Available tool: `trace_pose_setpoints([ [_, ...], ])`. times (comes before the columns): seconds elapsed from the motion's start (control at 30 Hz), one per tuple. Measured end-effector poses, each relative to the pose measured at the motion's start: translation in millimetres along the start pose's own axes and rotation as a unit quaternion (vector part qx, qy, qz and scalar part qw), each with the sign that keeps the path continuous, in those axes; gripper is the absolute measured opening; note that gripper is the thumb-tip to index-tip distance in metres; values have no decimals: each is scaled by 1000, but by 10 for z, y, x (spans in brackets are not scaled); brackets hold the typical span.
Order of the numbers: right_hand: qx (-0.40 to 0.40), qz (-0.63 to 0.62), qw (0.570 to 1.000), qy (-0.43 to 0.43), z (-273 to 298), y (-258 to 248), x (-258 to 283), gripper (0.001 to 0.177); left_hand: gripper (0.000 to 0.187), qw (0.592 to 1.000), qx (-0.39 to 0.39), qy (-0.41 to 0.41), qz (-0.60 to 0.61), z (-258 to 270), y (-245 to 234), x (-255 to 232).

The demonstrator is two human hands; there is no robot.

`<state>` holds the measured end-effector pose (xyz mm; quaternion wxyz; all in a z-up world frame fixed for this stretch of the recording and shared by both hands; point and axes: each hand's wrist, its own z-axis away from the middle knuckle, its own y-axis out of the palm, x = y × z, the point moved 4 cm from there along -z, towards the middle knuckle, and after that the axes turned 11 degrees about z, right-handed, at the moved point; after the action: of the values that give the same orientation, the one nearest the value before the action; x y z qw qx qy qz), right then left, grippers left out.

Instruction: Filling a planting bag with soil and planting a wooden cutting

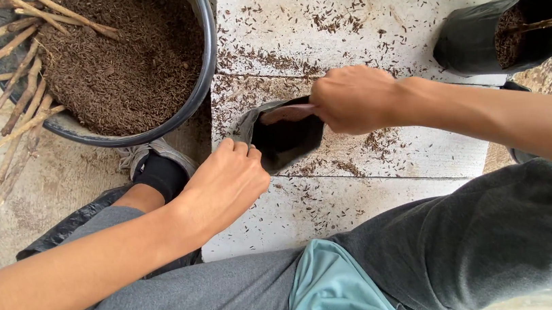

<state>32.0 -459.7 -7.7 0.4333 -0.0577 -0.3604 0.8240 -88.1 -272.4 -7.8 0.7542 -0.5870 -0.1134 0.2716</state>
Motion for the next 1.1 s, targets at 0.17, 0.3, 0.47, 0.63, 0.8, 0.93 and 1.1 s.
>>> trace_pose_setpoints([
  [0.17,40,231,972,32,568,-284,210,19,13,1000,3,-4,-1,-64,-287,10],
  [0.3,-13,362,931,41,598,-165,329,21,17,998,-12,46,-38,-216,-254,34],
  [0.47,-1,352,936,13,534,-78,273,23,19,996,0,87,-36,-260,-204,-92],
  [0.63,25,346,937,29,474,-103,225,23,18,995,-9,86,-47,-237,-110,-47],
  [0.8,49,323,944,44,467,-158,273,27,19,993,11,99,-63,-200,-145,-44],
  [0.93,48,363,930,36,363,-42,296,30,28,993,28,100,-60,-161,-28,-24],
  [1.1,45,295,954,32,522,-329,233,27,27,995,5,82,-49,-77,-55,32],
])
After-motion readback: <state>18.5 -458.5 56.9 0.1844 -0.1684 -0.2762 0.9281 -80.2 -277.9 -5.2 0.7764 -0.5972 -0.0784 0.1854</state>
